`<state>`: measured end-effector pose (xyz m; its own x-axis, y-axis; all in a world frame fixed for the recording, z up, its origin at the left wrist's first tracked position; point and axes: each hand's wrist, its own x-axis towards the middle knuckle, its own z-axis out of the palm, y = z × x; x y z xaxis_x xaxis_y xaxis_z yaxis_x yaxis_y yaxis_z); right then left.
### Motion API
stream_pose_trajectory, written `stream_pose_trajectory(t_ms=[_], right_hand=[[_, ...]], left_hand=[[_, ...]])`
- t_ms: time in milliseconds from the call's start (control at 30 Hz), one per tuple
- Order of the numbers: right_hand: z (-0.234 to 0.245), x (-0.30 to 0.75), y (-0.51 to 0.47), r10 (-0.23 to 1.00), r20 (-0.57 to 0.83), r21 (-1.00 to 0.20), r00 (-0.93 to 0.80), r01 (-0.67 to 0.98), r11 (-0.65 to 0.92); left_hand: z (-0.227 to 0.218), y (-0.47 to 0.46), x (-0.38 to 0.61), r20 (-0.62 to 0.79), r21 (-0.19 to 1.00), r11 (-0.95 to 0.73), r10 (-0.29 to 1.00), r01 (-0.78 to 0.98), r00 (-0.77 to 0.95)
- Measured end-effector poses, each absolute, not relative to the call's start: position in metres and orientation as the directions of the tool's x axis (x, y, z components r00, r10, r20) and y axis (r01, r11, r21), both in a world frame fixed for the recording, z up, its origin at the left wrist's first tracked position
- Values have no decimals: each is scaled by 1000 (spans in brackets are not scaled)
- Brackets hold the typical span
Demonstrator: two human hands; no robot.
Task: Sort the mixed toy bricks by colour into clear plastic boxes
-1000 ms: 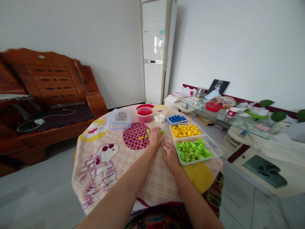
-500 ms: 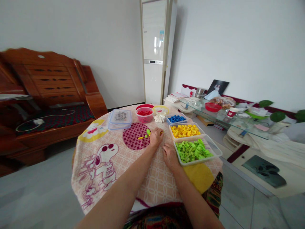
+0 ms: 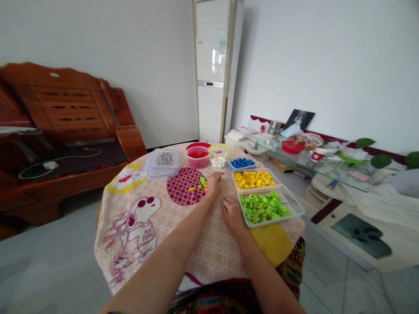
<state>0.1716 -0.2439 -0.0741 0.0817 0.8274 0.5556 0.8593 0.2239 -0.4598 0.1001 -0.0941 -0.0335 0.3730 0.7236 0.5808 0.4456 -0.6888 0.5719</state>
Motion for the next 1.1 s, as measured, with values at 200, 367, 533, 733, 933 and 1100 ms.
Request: stream_pose_trajectory(t_ms=[200,367,533,733,933,1100], right_hand=[[-78,172,-243,832,542,-463,117,868,180],[-78,172,-244,832,544,-449,109,875,179],[-78,172,-244,836,537,-449,113,877,170],[-81,173,-243,831,545,-453,115,874,176],[-81,173,-243,830,545,-448,117,878,170],[-78,172,-244,823,556,-449,113,875,183]], left_hand=[[-40,-85,68,465,560,-390,878,731,112],[-43,-87,74,434,451,-449,865,771,250],[-42,-87,76,431,399,-512,837,760,338],[-41,-87,73,435,419,-507,840,753,324],[-40,-87,72,438,465,-511,843,723,314],[-36,-92,72,489,477,-552,813,684,315]])
